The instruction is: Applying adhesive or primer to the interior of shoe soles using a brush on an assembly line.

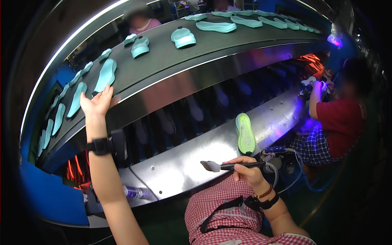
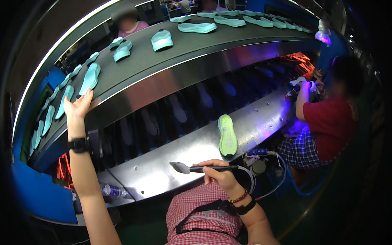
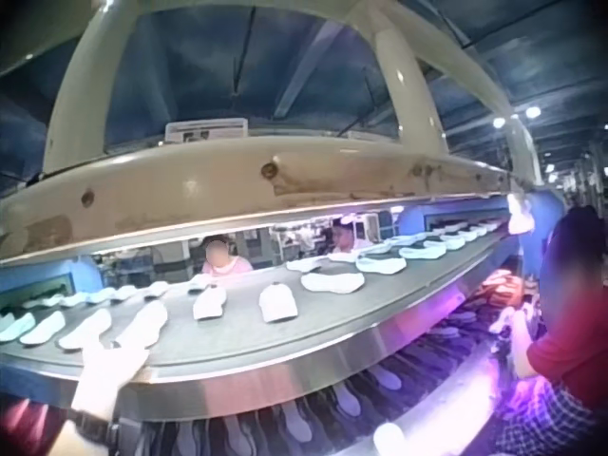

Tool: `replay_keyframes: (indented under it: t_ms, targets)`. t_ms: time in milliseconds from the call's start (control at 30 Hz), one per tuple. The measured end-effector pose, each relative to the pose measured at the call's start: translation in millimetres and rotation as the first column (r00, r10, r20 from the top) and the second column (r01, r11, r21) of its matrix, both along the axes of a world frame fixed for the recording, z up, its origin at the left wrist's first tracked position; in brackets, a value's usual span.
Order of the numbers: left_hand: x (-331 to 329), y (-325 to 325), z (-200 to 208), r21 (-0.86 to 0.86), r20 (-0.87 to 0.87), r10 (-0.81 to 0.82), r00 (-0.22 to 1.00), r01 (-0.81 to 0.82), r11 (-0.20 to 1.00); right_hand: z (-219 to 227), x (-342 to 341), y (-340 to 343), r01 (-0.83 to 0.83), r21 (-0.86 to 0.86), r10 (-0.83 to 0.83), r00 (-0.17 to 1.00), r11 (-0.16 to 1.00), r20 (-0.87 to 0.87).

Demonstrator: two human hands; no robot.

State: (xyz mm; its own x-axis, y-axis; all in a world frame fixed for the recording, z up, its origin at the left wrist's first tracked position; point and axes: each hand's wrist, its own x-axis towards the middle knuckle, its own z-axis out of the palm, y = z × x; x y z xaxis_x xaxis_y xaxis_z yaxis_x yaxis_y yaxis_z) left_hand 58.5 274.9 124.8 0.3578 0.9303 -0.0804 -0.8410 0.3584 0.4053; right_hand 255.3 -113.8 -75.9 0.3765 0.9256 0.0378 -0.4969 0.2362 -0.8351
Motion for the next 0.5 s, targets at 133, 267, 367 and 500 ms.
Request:
replay_keyframes:
  t_ms: [133,267,367,500]
  targets:
    - [7.7,-7.3,20.4,0.451,-0.436,0.094,0.895,0.127,0.884,-15.4,22.4,-5.5,0.068,-0.053,-0.071,0.996,0.996,-0.057]
    - [58.9,-21.4,60.0,0.64,-0.755,0.41,0.513,0.438,0.631,-33.1,36.5,1.0,0.077,-0.076,-0.084,0.991,0.994,-0.102]
    - [89.9,6.8,78.6,0.556,-0.793,0.571,0.21,0.631,0.541,-39.8,35.0,10.6,0.045,-0.073,-0.056,0.987,0.996,-0.148]
    - [136.0,45.3,76.8,0.412,-0.288,0.908,-0.303,0.817,0.403,-52.3,38.1,11.9,0.06,-0.114,-0.086,0.968,0.992,-0.234]
